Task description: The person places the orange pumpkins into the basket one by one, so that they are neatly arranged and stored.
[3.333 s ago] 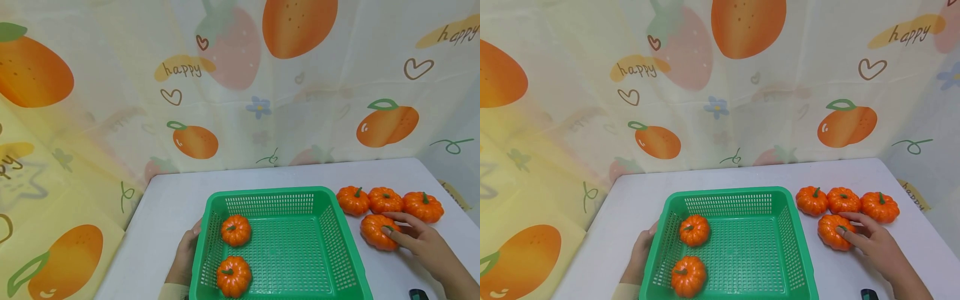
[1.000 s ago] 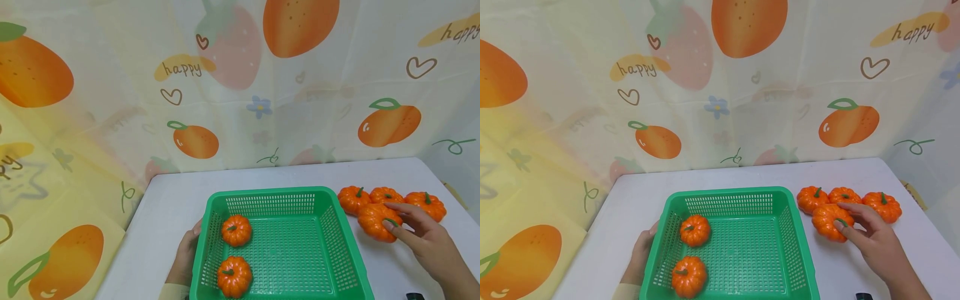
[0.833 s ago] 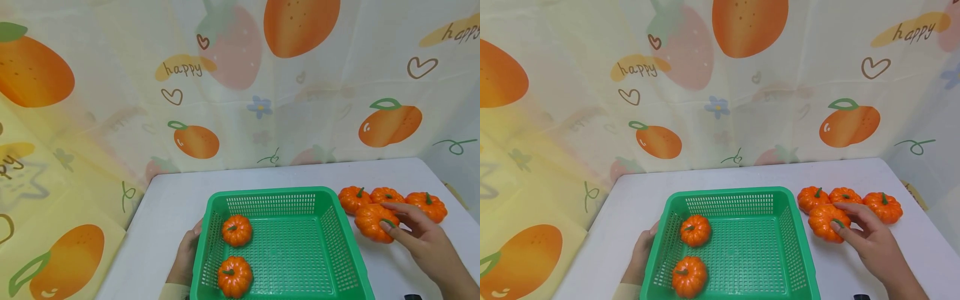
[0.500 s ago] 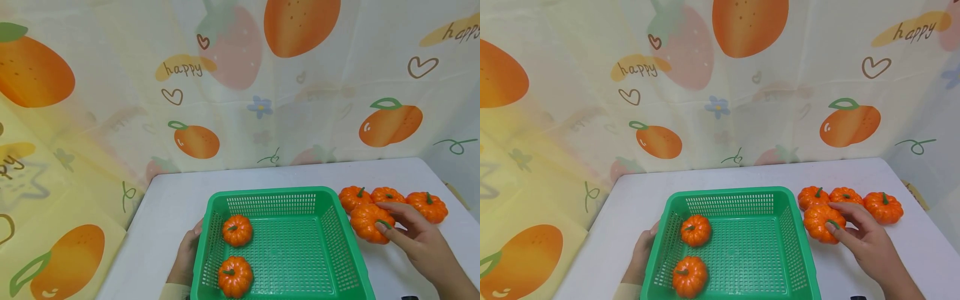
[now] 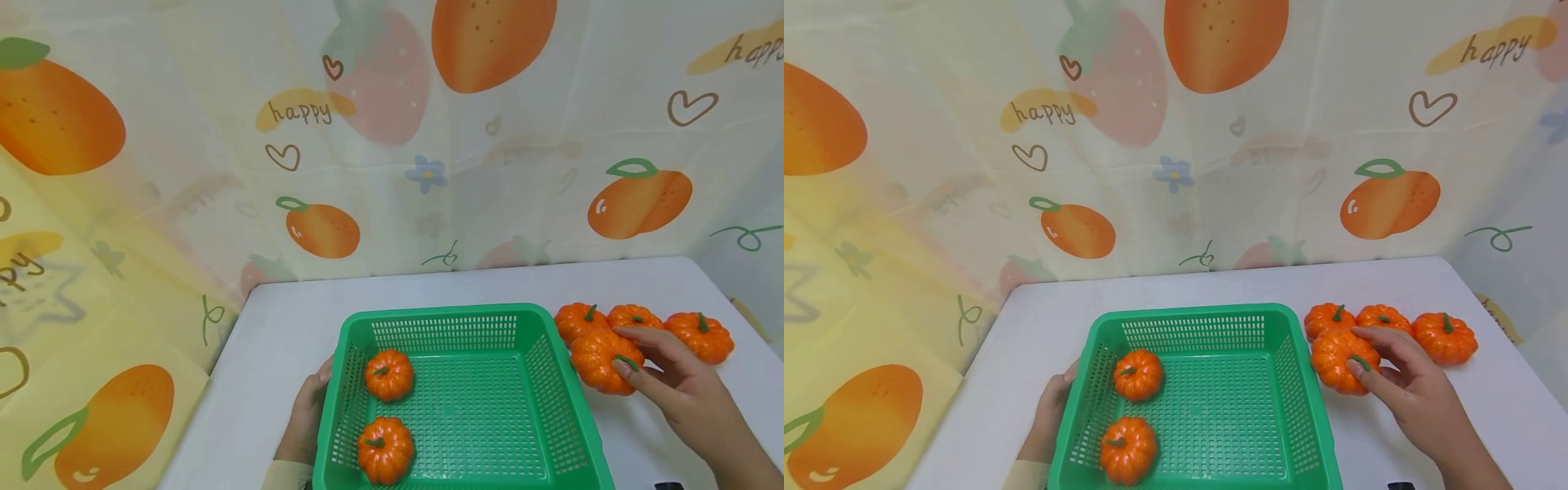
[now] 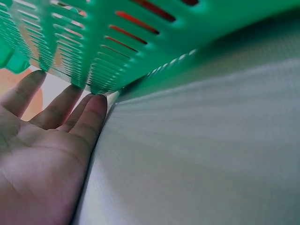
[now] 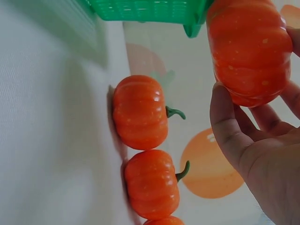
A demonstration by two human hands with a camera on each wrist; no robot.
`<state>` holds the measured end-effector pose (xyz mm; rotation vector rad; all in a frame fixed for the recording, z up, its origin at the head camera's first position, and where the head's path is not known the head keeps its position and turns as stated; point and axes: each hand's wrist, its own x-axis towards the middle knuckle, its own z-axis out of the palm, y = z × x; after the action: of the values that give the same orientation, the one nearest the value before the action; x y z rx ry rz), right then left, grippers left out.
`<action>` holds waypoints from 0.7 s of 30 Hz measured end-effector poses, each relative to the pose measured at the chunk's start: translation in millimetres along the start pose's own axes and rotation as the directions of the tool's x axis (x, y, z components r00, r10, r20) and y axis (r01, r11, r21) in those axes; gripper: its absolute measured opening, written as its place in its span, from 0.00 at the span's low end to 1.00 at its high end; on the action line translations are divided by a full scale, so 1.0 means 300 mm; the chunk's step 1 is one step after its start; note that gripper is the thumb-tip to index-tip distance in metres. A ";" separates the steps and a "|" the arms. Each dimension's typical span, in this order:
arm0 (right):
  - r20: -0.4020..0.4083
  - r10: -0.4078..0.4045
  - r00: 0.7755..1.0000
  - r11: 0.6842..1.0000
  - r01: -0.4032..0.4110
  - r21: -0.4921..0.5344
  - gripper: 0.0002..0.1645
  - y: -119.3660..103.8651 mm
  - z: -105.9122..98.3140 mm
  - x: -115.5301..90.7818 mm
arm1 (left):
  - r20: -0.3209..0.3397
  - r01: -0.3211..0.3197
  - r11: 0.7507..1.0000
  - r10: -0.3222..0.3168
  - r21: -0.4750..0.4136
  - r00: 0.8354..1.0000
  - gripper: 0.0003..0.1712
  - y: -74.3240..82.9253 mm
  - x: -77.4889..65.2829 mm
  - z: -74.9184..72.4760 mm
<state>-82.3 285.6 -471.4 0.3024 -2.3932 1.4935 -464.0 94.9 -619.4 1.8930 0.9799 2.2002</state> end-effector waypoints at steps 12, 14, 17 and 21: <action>0.008 0.026 1.000 0.999 -0.025 -0.029 0.29 -0.035 0.016 0.015 | 0.032 0.064 0.991 -0.061 -0.114 0.998 0.13 0.020 0.018 0.010; 0.007 0.022 1.000 0.999 -0.022 -0.026 0.29 -0.040 0.019 0.014 | 0.023 0.073 0.990 -0.071 -0.121 0.997 0.20 0.027 0.020 0.015; 0.010 0.014 1.000 1.000 -0.014 -0.021 0.29 -0.048 0.022 0.013 | 0.009 0.088 0.991 -0.087 -0.101 0.996 0.30 0.035 0.024 0.019; 0.029 0.000 1.000 1.000 0.001 -0.005 0.30 -0.061 0.030 0.017 | -0.012 0.083 0.995 -0.084 -0.056 0.996 0.27 0.034 0.029 0.026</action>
<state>-82.1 269.5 -458.0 0.3256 -2.4186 1.4925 -455.4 93.8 -606.4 1.7818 0.9711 2.1740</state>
